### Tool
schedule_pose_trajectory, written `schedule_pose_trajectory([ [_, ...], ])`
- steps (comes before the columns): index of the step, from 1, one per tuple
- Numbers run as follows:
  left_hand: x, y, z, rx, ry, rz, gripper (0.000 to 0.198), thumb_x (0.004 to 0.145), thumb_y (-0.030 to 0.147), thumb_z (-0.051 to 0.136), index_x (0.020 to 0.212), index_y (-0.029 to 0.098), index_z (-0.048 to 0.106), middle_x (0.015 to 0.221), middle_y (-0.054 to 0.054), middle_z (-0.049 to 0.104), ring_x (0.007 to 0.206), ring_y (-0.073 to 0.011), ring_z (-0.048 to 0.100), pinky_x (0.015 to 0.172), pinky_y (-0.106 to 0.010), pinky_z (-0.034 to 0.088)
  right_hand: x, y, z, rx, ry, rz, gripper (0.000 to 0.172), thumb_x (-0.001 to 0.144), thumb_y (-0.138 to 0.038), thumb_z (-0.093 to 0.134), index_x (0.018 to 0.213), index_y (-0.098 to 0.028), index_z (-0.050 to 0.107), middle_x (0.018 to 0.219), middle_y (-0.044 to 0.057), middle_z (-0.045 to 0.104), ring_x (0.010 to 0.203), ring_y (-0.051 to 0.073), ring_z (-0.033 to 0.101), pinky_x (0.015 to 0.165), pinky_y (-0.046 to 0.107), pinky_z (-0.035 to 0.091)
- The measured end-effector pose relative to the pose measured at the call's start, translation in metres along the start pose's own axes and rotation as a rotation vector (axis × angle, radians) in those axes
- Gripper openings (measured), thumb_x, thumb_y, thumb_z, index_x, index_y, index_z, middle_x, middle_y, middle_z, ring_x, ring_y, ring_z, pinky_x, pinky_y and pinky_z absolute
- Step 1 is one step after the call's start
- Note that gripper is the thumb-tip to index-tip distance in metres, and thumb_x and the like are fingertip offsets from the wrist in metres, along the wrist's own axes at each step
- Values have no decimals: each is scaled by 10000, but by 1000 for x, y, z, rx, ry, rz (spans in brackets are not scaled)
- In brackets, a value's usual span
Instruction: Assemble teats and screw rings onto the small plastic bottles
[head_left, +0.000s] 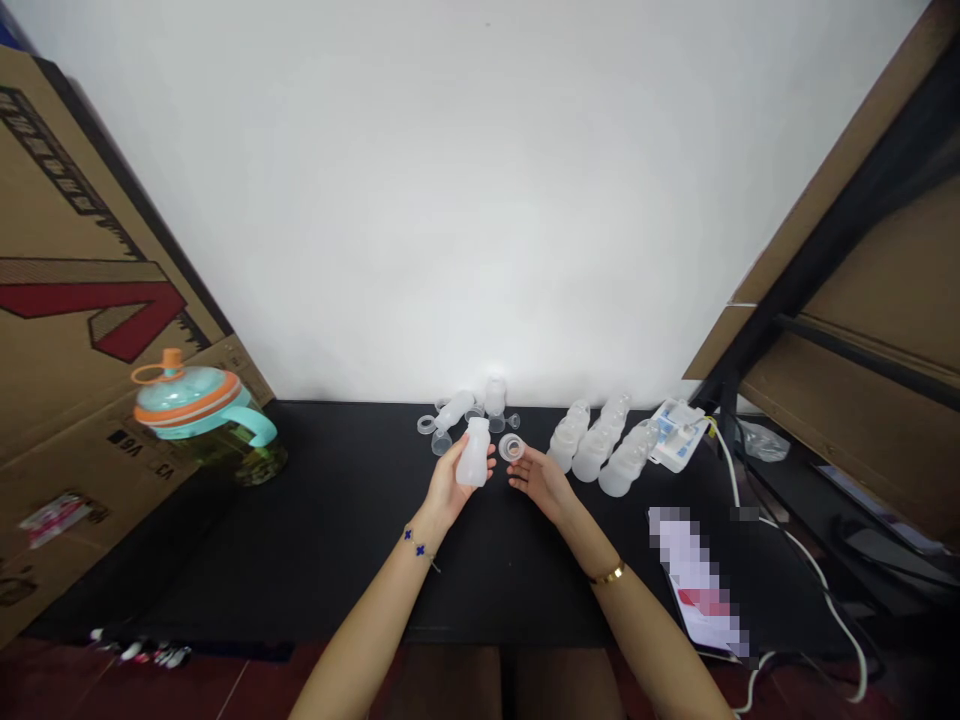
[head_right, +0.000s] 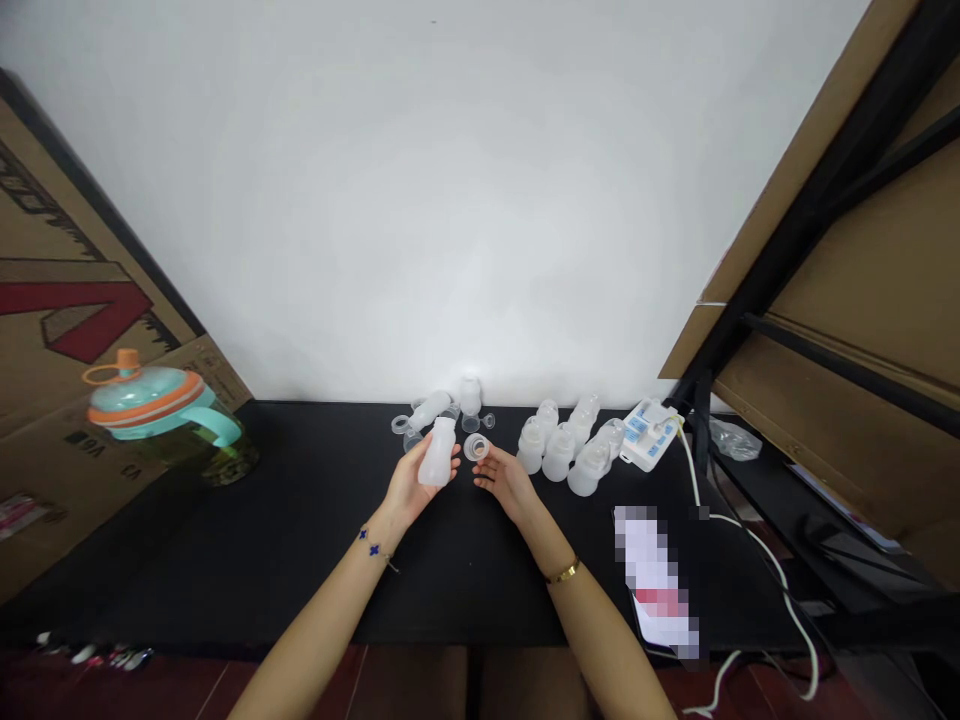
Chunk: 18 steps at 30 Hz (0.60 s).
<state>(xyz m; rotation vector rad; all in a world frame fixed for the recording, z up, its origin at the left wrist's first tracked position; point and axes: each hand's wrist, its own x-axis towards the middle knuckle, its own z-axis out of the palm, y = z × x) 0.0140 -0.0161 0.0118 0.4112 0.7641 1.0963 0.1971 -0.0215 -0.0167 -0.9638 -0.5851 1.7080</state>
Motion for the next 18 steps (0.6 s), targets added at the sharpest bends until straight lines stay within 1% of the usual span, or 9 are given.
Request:
schedule_pose_trajectory([
  [5, 0, -1, 0, -9, -8, 8, 411, 969, 339, 597, 1270, 63, 639, 965, -167, 777, 653, -200, 737, 591, -277, 592, 3, 0, -2, 39, -16, 33, 106, 860, -287, 685, 824, -187, 686, 739, 27, 671, 689, 158, 651, 665, 280, 519],
  [9, -2, 0, 1, -9, -2, 18, 389, 971, 327, 593, 1253, 65, 650, 936, -156, 780, 627, -188, 725, 577, -269, 588, 4, 1, -3, 35, -48, 29, 122, 859, -310, 711, 834, -194, 684, 721, 19, 663, 678, 152, 644, 661, 272, 516],
  [14, -2, 1, 3, 8, 14, 15, 359, 985, 329, 565, 1182, 51, 676, 894, -148, 775, 597, -180, 713, 531, -261, 573, 2, 0, -1, 43, -57, 43, 179, 899, -355, 691, 822, -193, 690, 702, 20, 658, 650, 148, 628, 639, 264, 517],
  [18, -2, 2, 4, 22, 27, 19, 345, 989, 328, 556, 1125, 41, 692, 876, -144, 771, 588, -176, 708, 521, -262, 571, 1, -1, 1, 33, -71, 32, 144, 885, -329, 708, 836, -195, 693, 723, 19, 668, 643, 139, 623, 631, 249, 517],
])
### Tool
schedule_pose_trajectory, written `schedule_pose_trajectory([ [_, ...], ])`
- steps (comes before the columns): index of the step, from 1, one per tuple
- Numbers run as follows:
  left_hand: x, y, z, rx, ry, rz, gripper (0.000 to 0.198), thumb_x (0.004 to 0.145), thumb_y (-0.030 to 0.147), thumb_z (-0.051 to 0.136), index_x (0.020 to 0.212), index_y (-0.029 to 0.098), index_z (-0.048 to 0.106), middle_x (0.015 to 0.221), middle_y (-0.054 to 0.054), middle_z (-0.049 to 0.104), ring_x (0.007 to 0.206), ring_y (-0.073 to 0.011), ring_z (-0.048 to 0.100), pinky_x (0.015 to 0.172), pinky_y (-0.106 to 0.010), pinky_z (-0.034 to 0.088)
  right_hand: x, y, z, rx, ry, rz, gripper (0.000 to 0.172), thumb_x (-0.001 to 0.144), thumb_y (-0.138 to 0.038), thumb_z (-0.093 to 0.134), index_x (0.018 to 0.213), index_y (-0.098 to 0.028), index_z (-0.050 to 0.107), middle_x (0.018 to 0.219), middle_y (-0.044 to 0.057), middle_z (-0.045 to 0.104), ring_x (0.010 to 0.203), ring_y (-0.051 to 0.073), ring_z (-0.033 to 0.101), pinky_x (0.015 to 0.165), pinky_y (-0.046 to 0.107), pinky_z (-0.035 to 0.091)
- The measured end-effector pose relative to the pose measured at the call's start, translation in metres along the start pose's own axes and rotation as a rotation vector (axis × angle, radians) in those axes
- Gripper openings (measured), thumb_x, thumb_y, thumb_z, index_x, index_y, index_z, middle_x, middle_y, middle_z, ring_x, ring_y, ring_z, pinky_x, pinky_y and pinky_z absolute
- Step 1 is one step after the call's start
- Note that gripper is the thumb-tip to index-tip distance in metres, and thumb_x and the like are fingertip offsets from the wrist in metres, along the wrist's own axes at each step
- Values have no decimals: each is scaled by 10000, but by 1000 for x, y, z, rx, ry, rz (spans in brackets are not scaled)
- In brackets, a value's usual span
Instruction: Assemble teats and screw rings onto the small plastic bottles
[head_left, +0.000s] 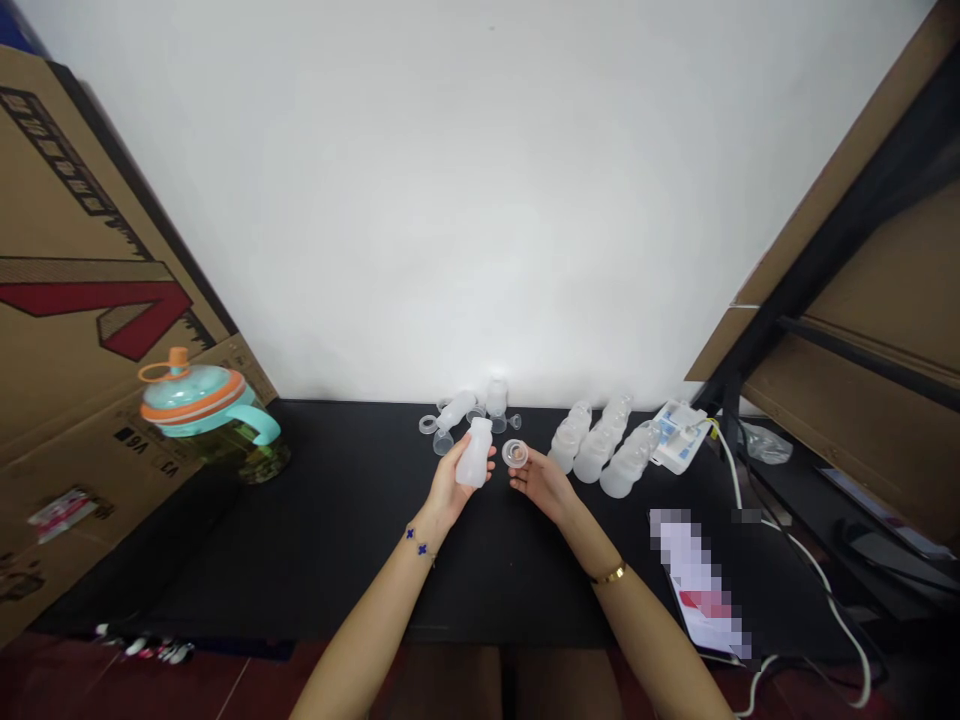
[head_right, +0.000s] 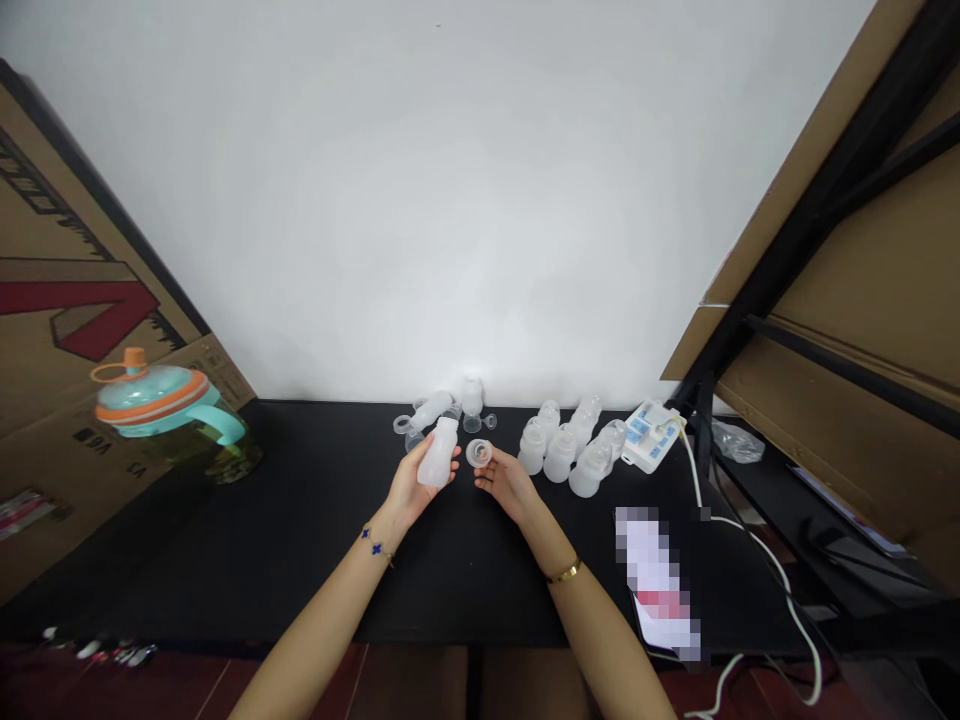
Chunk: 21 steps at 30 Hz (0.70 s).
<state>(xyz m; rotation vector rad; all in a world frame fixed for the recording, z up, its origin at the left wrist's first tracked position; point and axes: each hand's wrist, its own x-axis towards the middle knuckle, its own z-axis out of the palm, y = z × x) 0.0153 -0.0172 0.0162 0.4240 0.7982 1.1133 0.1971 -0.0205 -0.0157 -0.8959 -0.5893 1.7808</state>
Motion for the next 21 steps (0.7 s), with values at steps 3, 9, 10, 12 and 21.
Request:
schedule_pose_trajectory([
  [3, -1, 0, 1, 7, 3, -4, 353, 995, 332, 546, 1108, 34, 696, 857, -145, 767, 584, -177, 706, 519, -263, 570, -1, 0, 0, -1, -3, -5, 95, 868, -278, 705, 845, -186, 703, 736, 25, 684, 648, 139, 625, 639, 253, 515],
  [9, -1, 0, 0, 31, -14, 10, 328, 950, 332, 620, 1096, 51, 707, 889, -151, 770, 611, -176, 705, 541, -259, 567, -1, 1, 0, -2, -31, -27, 114, 820, -276, 755, 846, -176, 708, 736, 18, 684, 665, 132, 632, 659, 248, 516],
  [10, 0, 1, -2, 44, -22, 21, 328, 921, 335, 660, 1091, 59, 712, 906, -151, 772, 626, -177, 705, 552, -258, 567, -1, 1, 0, -4, -39, -31, 135, 806, -286, 773, 850, -177, 707, 735, 14, 684, 668, 131, 632, 660, 247, 516],
  [12, 2, 2, -5, 73, -40, 69, 358, 841, 346, 755, 1073, 75, 726, 943, -149, 773, 667, -178, 705, 582, -251, 560, -1, 1, -1, -5, -50, -35, 177, 777, -301, 808, 855, -179, 705, 738, 9, 685, 672, 130, 631, 660, 247, 515],
  [21, 7, 1, -16, 230, -36, 288, 461, 639, 385, 908, 990, 123, 762, 902, -65, 734, 771, -160, 664, 663, -220, 472, -1, 2, -2, 5, -29, -62, 231, 734, -315, 862, 851, -198, 702, 775, 0, 691, 690, 125, 628, 647, 249, 503],
])
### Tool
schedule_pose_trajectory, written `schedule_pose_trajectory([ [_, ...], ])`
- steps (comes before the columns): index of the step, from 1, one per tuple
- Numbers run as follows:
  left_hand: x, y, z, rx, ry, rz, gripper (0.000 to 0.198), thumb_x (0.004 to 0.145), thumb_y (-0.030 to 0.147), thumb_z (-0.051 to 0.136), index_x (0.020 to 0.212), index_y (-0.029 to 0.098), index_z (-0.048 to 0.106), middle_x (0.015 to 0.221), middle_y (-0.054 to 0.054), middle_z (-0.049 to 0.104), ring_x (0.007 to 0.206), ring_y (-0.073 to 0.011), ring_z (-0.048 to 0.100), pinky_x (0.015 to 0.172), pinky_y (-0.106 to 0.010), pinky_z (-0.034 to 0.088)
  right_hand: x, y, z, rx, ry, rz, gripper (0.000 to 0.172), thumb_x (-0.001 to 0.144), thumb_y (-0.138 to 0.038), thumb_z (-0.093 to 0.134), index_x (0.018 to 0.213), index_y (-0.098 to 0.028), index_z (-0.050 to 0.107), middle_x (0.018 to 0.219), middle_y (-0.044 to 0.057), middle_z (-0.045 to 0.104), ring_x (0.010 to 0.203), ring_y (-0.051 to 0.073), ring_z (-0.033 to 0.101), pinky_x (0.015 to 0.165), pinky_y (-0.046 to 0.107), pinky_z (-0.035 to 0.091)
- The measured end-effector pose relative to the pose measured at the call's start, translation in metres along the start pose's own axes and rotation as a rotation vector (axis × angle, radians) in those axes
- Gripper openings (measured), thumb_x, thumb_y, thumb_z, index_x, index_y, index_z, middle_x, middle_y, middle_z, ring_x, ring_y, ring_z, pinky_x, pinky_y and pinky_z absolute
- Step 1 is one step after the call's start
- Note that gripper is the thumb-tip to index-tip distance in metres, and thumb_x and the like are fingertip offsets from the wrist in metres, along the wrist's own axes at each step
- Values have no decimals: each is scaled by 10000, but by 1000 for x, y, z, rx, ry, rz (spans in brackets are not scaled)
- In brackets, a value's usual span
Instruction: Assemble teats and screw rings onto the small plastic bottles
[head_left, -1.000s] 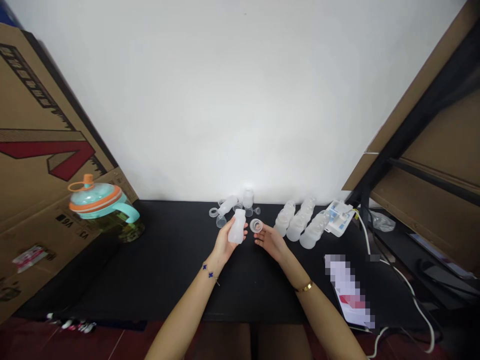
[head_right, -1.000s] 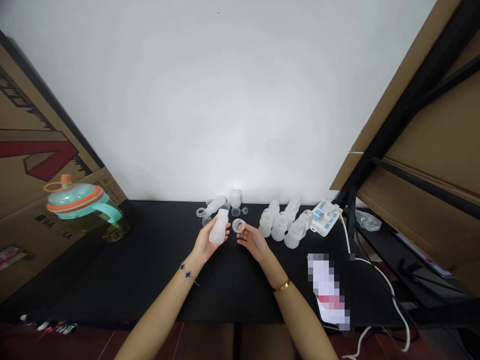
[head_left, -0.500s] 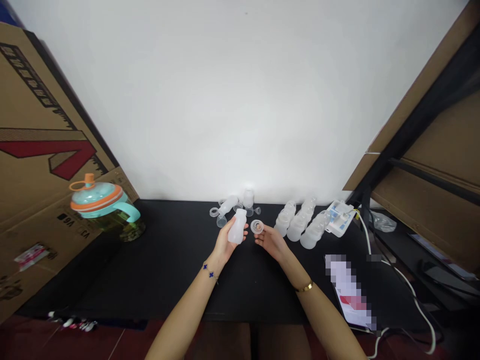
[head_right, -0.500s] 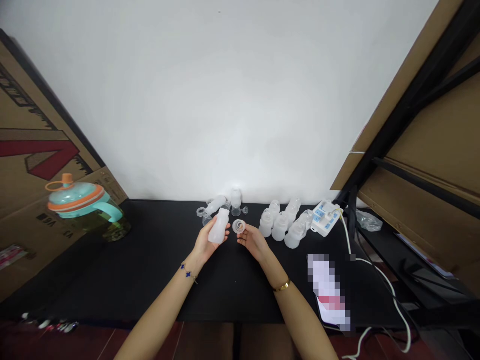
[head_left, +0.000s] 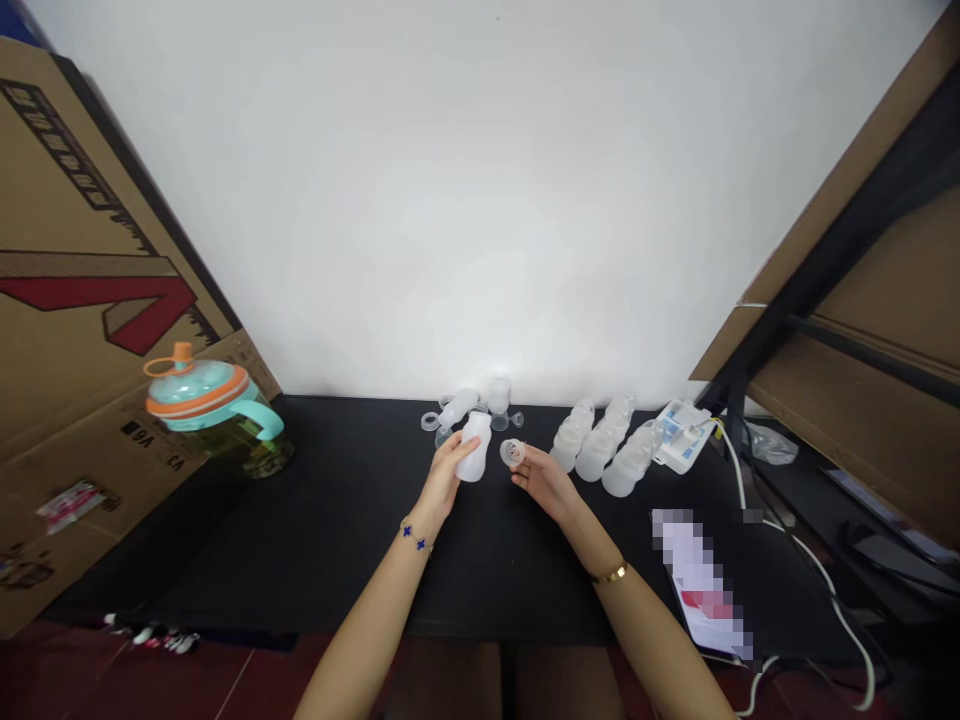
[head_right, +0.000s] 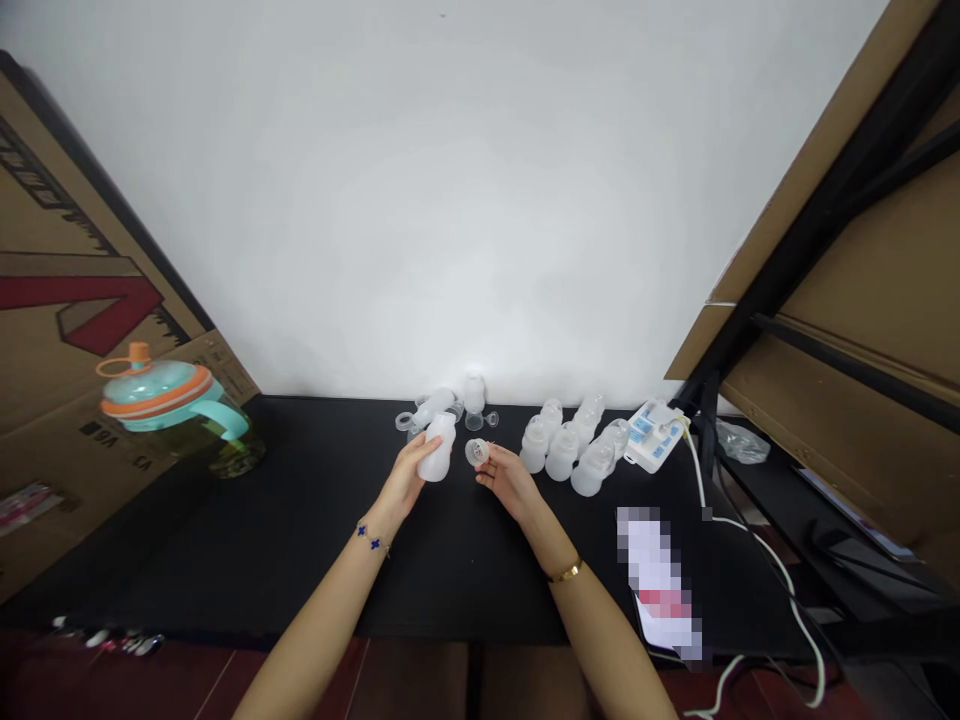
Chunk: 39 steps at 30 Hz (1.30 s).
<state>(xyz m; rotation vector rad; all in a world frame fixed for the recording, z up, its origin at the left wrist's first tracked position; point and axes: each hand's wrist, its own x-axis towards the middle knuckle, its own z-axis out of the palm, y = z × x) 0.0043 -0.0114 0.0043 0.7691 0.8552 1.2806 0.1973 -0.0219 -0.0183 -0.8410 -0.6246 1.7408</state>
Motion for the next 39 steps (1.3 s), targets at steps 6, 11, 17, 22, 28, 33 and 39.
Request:
schedule_pose_trajectory([
  [6, -1, -3, 3, 12, -30, -45, 496, 642, 409, 901, 1028, 130, 763, 931, -81, 751, 787, -182, 678, 672, -239, 473, -1, -1, 2, 5, 6, -5, 260, 795, -411, 818, 786, -192, 679, 756, 1, 648, 729, 140, 640, 652, 258, 515],
  [11, -3, -2, 6, -28, -39, -100, 492, 671, 436, 883, 1030, 121, 765, 1006, -121, 765, 807, -196, 695, 679, -247, 506, -1, -1, 2, -12, 1, 10, 263, 795, -416, 816, 787, -189, 681, 763, 1, 639, 733, 141, 634, 647, 259, 510],
  [17, -4, -4, 7, -52, -60, -105, 442, 706, 423, 864, 1020, 126, 775, 1024, -123, 776, 800, -185, 700, 702, -247, 527, 0, 1, -1, -32, -9, -32, 220, 732, -322, 857, 803, -197, 690, 727, -11, 638, 706, 131, 614, 648, 248, 492],
  [22, -4, -5, 7, -41, -73, -114, 438, 732, 424, 847, 1037, 118, 772, 1034, -126, 777, 796, -178, 703, 691, -236, 529, 0, 1, -1, -58, -40, -40, 247, 740, -348, 860, 866, -194, 712, 770, 10, 673, 703, 131, 608, 654, 251, 504],
  [28, -3, -8, 5, -35, -78, -116, 420, 754, 413, 834, 1060, 137, 756, 1075, -122, 770, 857, -212, 723, 699, -257, 549, -1, 0, 0, -41, -41, -30, 248, 739, -350, 860, 806, -200, 675, 752, 1, 669, 712, 136, 627, 667, 256, 516],
  [33, -5, -8, 7, -70, -85, -161, 394, 784, 389, 804, 1080, 139, 735, 1124, -140, 753, 960, -273, 727, 716, -312, 595, -2, 0, 1, -16, -59, 5, 277, 760, -380, 840, 751, -190, 639, 756, -1, 664, 730, 134, 643, 681, 254, 522],
  [39, -7, -5, 10, -94, -82, -190, 356, 815, 349, 778, 1084, 122, 724, 1114, -148, 750, 901, -256, 733, 723, -335, 616, -3, -2, 3, -12, -32, 36, 192, 803, -344, 794, 821, -188, 683, 770, 7, 681, 727, 143, 658, 674, 266, 530],
])
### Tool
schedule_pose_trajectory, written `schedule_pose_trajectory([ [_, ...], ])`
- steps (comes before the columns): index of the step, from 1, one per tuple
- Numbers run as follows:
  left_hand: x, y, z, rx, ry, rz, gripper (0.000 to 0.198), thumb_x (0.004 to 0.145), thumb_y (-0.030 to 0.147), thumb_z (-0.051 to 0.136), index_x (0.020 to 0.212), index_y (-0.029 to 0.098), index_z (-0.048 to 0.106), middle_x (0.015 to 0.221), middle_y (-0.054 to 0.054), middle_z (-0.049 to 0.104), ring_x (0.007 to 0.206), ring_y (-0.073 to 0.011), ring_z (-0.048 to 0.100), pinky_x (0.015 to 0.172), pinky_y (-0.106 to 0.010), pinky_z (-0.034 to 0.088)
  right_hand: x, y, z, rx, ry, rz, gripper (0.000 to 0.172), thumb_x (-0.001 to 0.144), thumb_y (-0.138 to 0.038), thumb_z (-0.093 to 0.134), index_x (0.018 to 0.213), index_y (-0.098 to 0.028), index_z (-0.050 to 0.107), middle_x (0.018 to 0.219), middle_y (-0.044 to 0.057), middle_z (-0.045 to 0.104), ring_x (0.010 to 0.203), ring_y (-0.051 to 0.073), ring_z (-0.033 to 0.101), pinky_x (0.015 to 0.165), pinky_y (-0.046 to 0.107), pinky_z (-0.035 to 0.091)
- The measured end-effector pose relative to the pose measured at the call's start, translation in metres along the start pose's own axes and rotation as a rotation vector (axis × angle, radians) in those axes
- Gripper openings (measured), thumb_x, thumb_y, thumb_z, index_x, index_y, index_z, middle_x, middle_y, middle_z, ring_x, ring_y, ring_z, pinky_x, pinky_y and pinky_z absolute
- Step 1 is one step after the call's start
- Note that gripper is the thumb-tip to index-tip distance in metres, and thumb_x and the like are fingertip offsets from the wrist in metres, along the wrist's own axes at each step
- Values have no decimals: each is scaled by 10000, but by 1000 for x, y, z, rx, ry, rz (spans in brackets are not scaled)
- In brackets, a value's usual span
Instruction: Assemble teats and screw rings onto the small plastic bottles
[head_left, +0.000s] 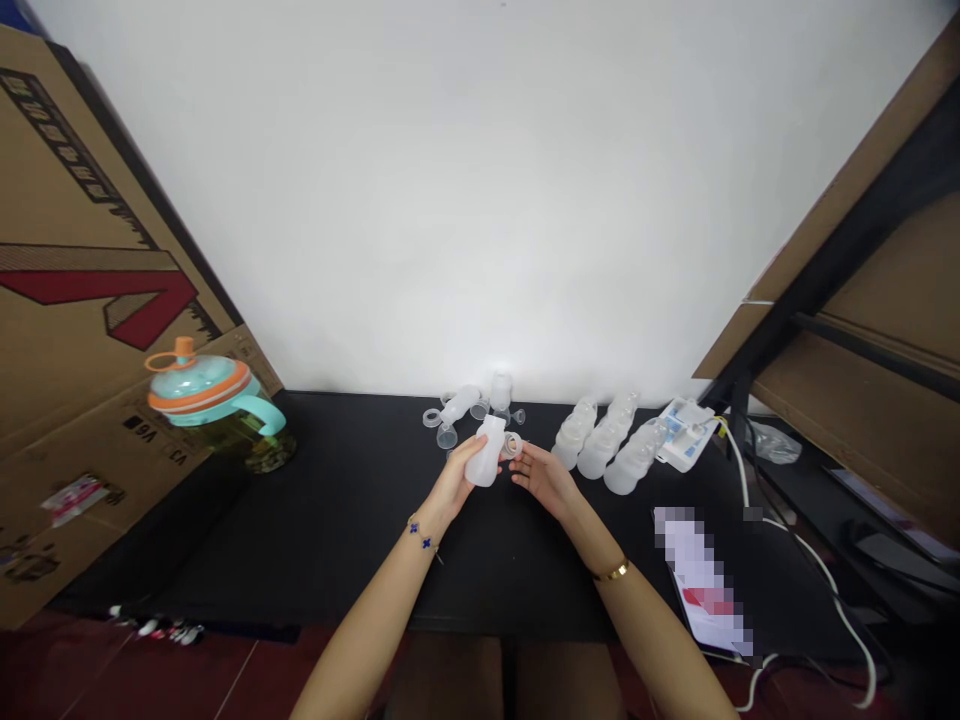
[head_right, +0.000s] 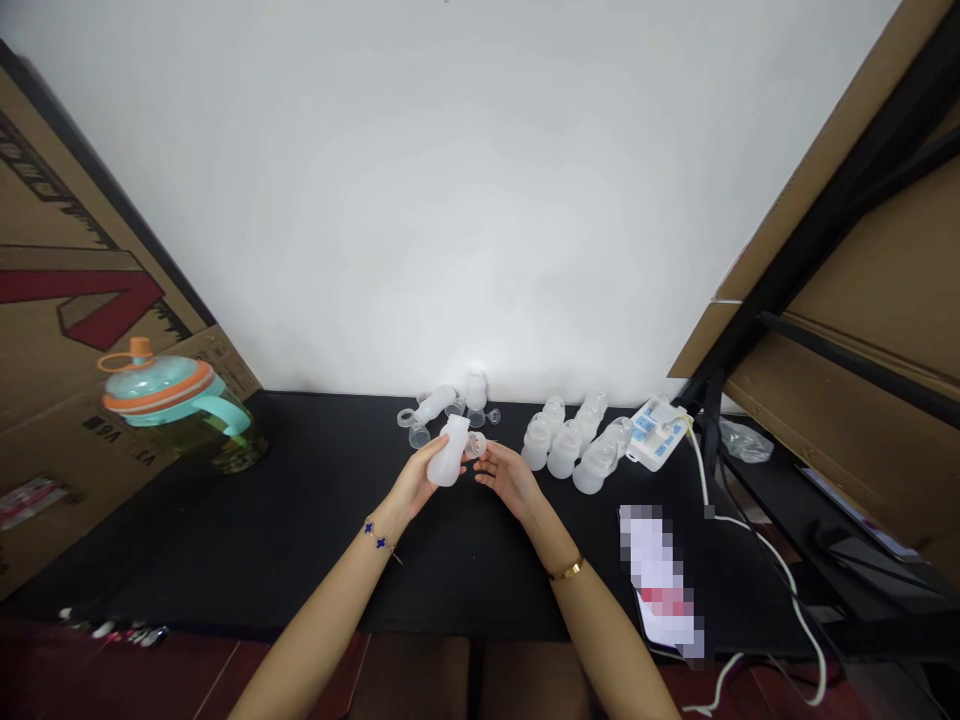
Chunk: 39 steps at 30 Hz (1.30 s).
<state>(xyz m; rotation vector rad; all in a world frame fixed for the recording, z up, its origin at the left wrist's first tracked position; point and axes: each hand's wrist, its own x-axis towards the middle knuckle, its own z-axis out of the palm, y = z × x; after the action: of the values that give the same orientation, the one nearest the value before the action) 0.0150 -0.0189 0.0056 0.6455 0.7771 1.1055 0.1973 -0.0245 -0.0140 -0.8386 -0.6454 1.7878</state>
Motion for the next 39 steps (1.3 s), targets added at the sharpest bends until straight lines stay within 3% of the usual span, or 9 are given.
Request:
schedule_pose_trajectory([
  [9, -1, 0, 0, 38, -64, 45, 423, 783, 376, 815, 1102, 110, 731, 1050, -144, 762, 862, -241, 723, 748, -324, 601, 0, 0, 2, -136, -16, -51, 220, 776, -345, 799, 897, -182, 715, 899, 65, 753, 752, 163, 672, 653, 272, 536],
  [18, -4, -1, 5, 78, -107, 19, 435, 785, 376, 817, 1114, 102, 738, 1011, -146, 766, 839, -233, 723, 721, -307, 603, 5, 4, -1, -150, 23, -61, 215, 717, -295, 823, 855, -178, 708, 786, 49, 752, 675, 150, 661, 625, 259, 533],
  [28, -3, 1, 5, 43, -53, 9, 386, 795, 374, 801, 1056, 96, 740, 1010, -152, 763, 862, -254, 732, 718, -323, 612, 1, 2, 2, -121, -15, -43, 196, 762, -302, 775, 900, -176, 715, 876, 64, 756, 725, 152, 663, 681, 265, 527],
  [39, 1, -1, -3, 50, -37, 23, 431, 768, 417, 820, 1067, 121, 727, 1007, -139, 759, 824, -241, 728, 702, -315, 587, 2, 0, -1, 8, 31, 12, 178, 814, -344, 752, 798, -185, 674, 745, 21, 655, 712, 160, 641, 675, 285, 516],
])
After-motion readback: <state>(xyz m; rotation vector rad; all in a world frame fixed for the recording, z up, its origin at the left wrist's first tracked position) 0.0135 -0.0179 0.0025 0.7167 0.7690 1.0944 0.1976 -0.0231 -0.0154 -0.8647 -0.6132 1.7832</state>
